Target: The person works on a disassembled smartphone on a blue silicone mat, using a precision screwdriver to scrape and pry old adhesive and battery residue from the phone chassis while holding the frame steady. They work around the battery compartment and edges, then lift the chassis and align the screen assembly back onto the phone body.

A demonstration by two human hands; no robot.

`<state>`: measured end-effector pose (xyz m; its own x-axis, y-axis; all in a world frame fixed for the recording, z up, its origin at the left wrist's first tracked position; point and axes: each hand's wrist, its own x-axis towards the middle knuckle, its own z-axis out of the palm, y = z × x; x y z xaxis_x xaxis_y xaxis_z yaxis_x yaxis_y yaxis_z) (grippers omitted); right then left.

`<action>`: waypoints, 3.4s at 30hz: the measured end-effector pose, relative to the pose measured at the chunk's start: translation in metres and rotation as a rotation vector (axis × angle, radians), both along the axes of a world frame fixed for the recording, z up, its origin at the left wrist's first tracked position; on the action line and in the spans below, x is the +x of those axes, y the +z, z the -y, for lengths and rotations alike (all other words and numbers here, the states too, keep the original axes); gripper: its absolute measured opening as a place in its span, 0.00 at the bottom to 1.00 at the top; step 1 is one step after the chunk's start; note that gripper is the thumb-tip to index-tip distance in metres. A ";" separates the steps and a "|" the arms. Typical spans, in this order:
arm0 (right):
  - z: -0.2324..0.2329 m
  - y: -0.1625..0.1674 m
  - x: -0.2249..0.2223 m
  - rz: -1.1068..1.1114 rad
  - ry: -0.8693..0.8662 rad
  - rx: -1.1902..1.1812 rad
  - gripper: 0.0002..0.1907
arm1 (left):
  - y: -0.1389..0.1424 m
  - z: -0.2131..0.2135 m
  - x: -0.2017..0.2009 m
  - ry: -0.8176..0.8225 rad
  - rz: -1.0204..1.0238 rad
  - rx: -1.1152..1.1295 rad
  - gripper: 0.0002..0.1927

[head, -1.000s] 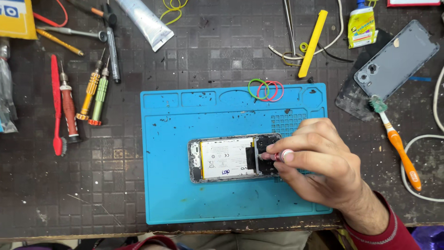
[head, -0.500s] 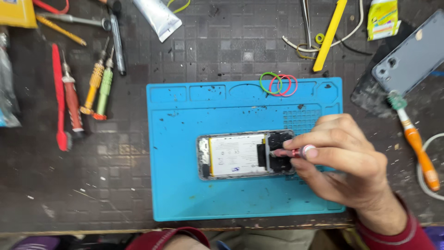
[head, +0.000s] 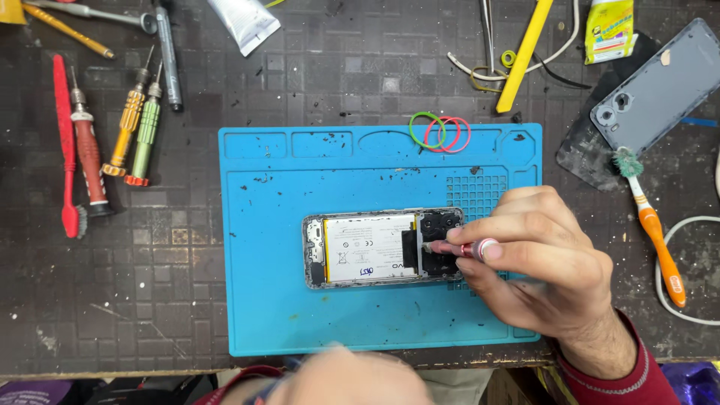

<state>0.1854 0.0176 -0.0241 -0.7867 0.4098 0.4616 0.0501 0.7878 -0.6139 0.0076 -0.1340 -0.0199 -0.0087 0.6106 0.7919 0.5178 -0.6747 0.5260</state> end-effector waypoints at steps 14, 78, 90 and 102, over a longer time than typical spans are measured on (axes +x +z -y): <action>-0.024 0.000 0.036 -0.233 -0.142 0.004 0.20 | -0.017 -0.028 -0.055 0.029 -0.384 -0.776 0.41; -0.062 -0.009 0.084 -0.219 -0.269 0.010 0.18 | -0.020 -0.060 -0.063 0.661 -0.050 -0.909 0.06; -0.085 -0.008 0.110 -0.216 -0.312 -0.012 0.17 | -0.023 -0.068 -0.050 0.513 0.269 -0.724 0.14; -0.106 -0.009 0.114 -0.189 -0.285 -0.046 0.16 | -0.024 -0.093 -0.039 0.457 0.486 -0.667 0.11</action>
<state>0.2994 0.1238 -0.0328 -0.5400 0.6243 0.5645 0.1458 0.7299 -0.6678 -0.0313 -0.0414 -0.0443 -0.5967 0.7925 0.1263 0.2796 0.0578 0.9584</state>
